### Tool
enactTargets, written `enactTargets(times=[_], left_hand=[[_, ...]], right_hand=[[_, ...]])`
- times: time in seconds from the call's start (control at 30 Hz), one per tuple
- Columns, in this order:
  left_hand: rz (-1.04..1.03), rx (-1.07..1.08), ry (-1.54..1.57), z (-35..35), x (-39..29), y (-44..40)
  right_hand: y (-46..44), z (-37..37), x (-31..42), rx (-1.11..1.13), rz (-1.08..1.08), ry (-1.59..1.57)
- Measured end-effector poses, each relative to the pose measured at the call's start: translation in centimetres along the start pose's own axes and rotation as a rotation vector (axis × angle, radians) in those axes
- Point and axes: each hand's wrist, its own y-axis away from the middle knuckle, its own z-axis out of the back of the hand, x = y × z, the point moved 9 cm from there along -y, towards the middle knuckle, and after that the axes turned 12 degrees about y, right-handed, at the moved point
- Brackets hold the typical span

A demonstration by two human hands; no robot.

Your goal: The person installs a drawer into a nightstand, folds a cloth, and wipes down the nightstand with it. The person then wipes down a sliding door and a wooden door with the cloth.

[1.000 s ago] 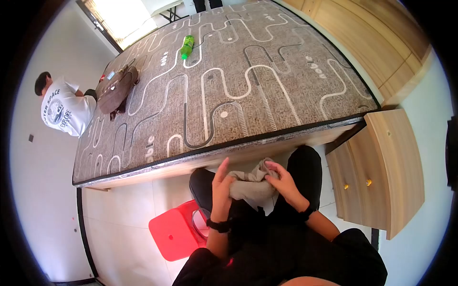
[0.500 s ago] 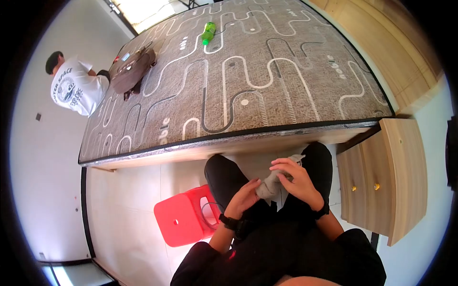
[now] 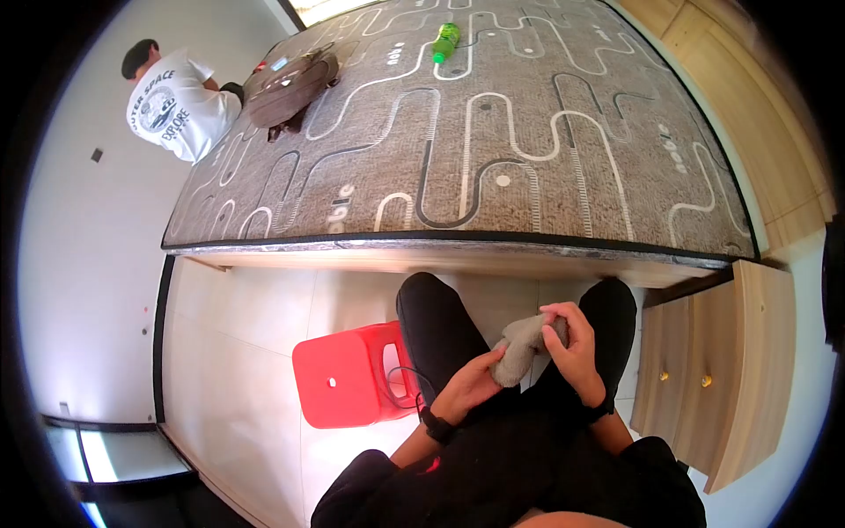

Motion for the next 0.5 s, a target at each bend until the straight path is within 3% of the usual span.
enactTargets(times=[0.03, 0.07, 0.1, 0.13, 0.17, 0.23, 0.27, 0.33, 0.43, 0.47, 0.5], left_hand=[[-0.075, 0.003, -0.131, 0.0, -1.0, -0.2], [-0.081, 0.005, -0.131, 0.0, -1.0, -0.5], [-0.256, -0.08, -0.242, -0.8, -2.8, -0.1], [-0.428, -0.168, -0.353, -1.7, -4.5, 0.6], [-0.422, -0.174, -0.352, -2.5, -4.7, 0.6], [-0.552, -0.115, -0.686, -5.4, -5.8, 1.1], [-0.552, -0.037, -0.807, -6.5, -5.4, 1.1], [-0.545, 0.012, -0.862, -8.1, -4.7, 1.3], [-0.541, 0.039, -0.946, -9.3, -4.7, 1.6], [-0.545, -0.019, -0.839, -8.5, -5.3, 1.4], [-0.548, -0.076, -0.731, -7.5, -5.8, 1.4]], right_hand=[[0.0, -0.4, 0.1, 0.005, 0.009, -0.002], [0.5, -0.3, -1.2, -0.074, -0.148, -0.019], [1.6, -0.2, -2.8, -0.154, -0.31, -0.036], [2.9, -1.5, -5.8, -0.061, -0.493, -0.057], [3.7, -1.5, -7.1, -0.059, -0.501, -0.058], [6.7, -6.3, -8.3, 0.231, -0.865, -0.961], [7.4, -6.0, -9.1, 0.231, -0.876, -0.962], [9.8, -8.1, -7.8, 0.621, -0.976, -1.18], [9.3, -7.9, -8.3, 0.623, -0.919, -1.028], [9.2, -8.1, -8.0, 0.622, -0.92, -1.03], [7.7, -7.0, -8.1, 0.439, -0.822, -1.007]])
